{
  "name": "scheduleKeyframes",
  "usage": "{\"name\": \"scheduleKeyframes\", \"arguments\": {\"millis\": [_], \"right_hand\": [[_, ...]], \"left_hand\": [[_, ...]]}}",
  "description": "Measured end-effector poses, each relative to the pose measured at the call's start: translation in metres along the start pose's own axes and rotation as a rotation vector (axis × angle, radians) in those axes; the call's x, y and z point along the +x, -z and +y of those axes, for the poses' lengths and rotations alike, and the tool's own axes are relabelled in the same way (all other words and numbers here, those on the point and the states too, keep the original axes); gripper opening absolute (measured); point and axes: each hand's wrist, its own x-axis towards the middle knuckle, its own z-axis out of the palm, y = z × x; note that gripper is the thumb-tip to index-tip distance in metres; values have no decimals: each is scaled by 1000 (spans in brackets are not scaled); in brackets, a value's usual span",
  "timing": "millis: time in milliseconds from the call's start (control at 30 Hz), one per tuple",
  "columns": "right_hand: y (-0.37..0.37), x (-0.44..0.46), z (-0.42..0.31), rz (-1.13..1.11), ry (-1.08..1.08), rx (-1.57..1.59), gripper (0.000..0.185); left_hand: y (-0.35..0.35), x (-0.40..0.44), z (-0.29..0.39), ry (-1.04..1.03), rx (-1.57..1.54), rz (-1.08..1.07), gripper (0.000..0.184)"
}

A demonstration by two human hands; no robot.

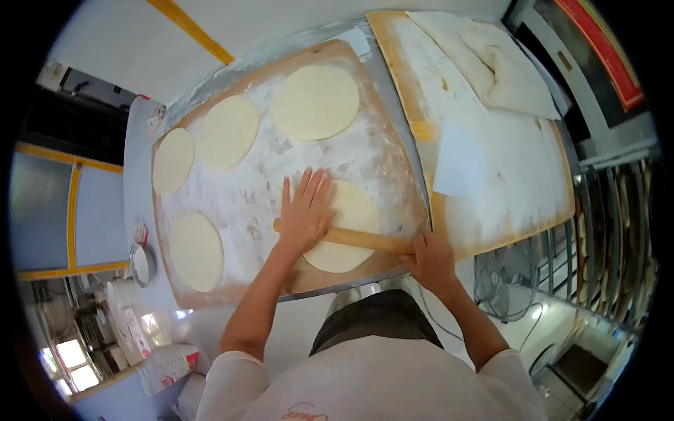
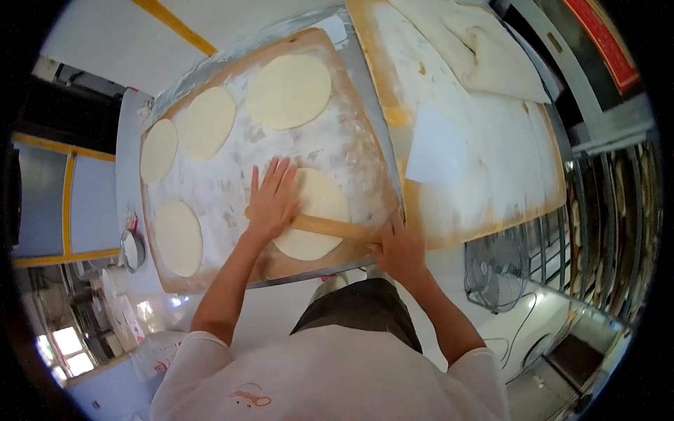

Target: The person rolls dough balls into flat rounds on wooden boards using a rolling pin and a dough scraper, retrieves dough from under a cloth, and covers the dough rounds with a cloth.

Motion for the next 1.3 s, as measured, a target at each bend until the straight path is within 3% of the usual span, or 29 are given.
{"name": "scheduleKeyframes", "arguments": {"millis": [100,200,300,400,500,633,767,800,933,1067,1233,1300], "right_hand": [[-25,-22,-16,103,-79,-73,28],[-72,-69,-54,-124,-148,2,31],[-65,-82,-86,-103,-206,418,37],[-55,-74,-80,-194,-409,628,44],[-77,-77,-38,74,-420,460,40],[-46,-69,-37,71,-605,584,40],[-69,-94,-72,-30,-376,667,44],[-76,-100,-81,-72,-363,708,45],[-75,-96,-90,-228,-443,740,50],[-75,-87,-96,-215,-419,623,45],[-105,-81,-132,-303,-299,602,43],[-103,-73,-124,-197,-172,592,42]], "left_hand": [[-7,-2,2,-7,69,-47,67],[8,-87,2,9,81,-272,71],[24,-105,-7,-41,218,-326,73],[13,-29,1,-206,40,-87,71],[-32,73,43,-374,2,-13,65],[-44,126,73,-456,-90,102,61],[-28,13,-1,-278,100,-99,62],[-19,-20,-15,-124,-52,-115,63],[4,-8,-27,-263,93,-97,57],[-13,53,23,-392,-127,14,51],[9,-70,-58,-171,63,-125,56],[30,-111,-68,-97,110,-195,60]]}}
